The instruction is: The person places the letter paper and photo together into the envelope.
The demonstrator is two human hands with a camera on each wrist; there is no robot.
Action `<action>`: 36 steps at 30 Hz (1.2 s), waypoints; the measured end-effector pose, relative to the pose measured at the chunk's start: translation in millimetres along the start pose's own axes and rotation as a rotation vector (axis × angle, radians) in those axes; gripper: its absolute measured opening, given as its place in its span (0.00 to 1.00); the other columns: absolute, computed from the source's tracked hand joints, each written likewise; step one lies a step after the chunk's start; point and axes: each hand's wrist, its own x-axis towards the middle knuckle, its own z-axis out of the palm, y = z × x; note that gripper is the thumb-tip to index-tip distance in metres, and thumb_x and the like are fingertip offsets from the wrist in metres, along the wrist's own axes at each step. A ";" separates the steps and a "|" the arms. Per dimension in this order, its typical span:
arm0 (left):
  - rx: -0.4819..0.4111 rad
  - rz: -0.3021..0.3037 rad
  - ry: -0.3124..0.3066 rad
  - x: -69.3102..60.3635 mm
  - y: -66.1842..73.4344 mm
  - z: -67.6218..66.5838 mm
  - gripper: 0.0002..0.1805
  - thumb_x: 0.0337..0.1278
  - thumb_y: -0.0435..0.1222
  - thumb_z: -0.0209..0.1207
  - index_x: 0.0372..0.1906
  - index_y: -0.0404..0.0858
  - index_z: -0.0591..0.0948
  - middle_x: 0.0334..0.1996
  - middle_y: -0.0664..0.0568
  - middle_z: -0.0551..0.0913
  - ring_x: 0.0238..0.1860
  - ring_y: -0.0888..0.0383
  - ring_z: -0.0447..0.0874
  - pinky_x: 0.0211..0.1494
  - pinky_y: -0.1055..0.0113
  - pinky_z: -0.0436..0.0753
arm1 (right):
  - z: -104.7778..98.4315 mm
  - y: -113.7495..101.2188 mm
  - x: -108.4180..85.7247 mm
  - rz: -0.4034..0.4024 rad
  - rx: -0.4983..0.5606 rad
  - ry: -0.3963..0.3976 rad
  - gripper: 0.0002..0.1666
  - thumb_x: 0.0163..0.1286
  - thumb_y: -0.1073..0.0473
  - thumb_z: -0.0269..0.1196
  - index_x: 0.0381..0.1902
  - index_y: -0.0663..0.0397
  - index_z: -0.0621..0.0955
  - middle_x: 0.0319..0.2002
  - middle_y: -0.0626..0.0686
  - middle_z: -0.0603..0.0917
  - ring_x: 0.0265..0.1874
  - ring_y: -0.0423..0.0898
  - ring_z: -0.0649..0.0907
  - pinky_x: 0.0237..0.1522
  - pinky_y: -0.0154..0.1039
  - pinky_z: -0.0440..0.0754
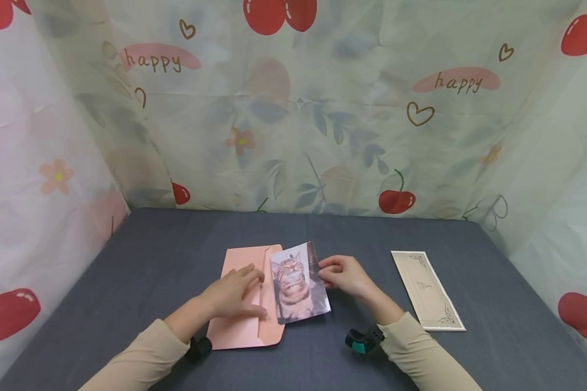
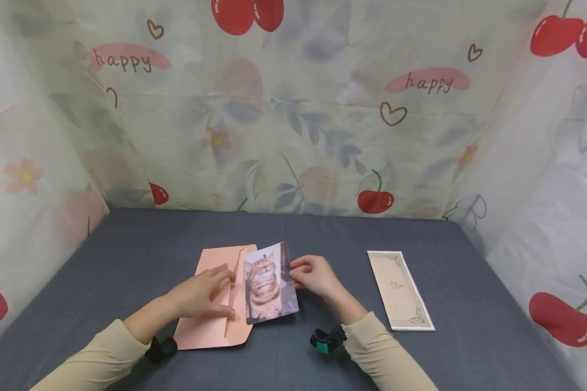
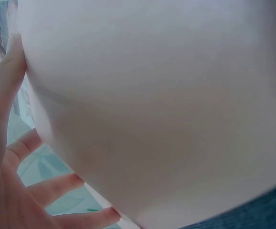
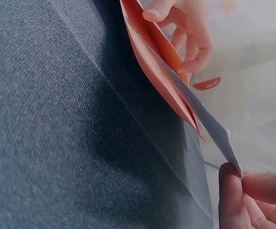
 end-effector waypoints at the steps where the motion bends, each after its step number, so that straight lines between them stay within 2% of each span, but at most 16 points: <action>1: -0.001 -0.005 -0.001 0.1 0.0 0.1 0.33 0.39 0.59 0.67 0.51 0.49 0.71 0.67 0.39 0.64 0.65 0.36 0.66 0.67 0.42 0.63 | 0.3 0.1 0.2 0.004 0.000 -0.001 0.17 0.63 0.69 0.60 0.48 0.75 0.75 0.38 0.66 0.85 0.26 0.37 0.82 0.35 0.38 0.85; 10: -0.014 -0.018 -0.010 0.0 0.2 0.7 0.33 0.39 0.59 0.66 0.51 0.50 0.71 0.69 0.39 0.62 0.66 0.34 0.64 0.67 0.41 0.63 | 6.8 0.3 1.4 0.026 0.006 0.003 0.16 0.63 0.68 0.60 0.47 0.73 0.76 0.38 0.65 0.85 0.26 0.38 0.83 0.35 0.38 0.85; 18: 0.013 -0.001 0.011 0.8 -1.1 2.3 0.34 0.38 0.61 0.66 0.52 0.51 0.71 0.67 0.41 0.65 0.62 0.34 0.68 0.58 0.40 0.72 | 12.3 1.1 3.6 0.029 0.017 0.000 0.16 0.63 0.68 0.61 0.47 0.73 0.76 0.38 0.65 0.85 0.26 0.38 0.83 0.35 0.39 0.85; 26: -0.005 0.000 -0.013 1.2 0.3 0.6 0.35 0.39 0.60 0.66 0.54 0.49 0.71 0.68 0.39 0.63 0.65 0.35 0.65 0.68 0.40 0.61 | 16.5 -2.7 4.3 0.027 0.043 -0.012 0.17 0.63 0.67 0.60 0.48 0.72 0.76 0.40 0.66 0.85 0.27 0.39 0.84 0.35 0.39 0.85; 31: 0.005 0.006 -0.008 1.1 0.6 0.1 0.35 0.39 0.60 0.66 0.53 0.49 0.71 0.68 0.38 0.63 0.65 0.34 0.65 0.66 0.39 0.63 | 19.4 -5.4 5.4 0.031 0.040 -0.011 0.16 0.63 0.67 0.60 0.48 0.72 0.76 0.40 0.66 0.85 0.27 0.38 0.83 0.35 0.39 0.85; 36: 0.007 -0.007 -0.016 1.7 0.1 0.1 0.39 0.38 0.61 0.66 0.56 0.47 0.71 0.68 0.36 0.62 0.66 0.34 0.63 0.67 0.40 0.62 | 23.2 -7.5 6.8 0.024 0.047 -0.016 0.16 0.63 0.67 0.60 0.47 0.72 0.76 0.39 0.66 0.85 0.26 0.38 0.83 0.35 0.39 0.85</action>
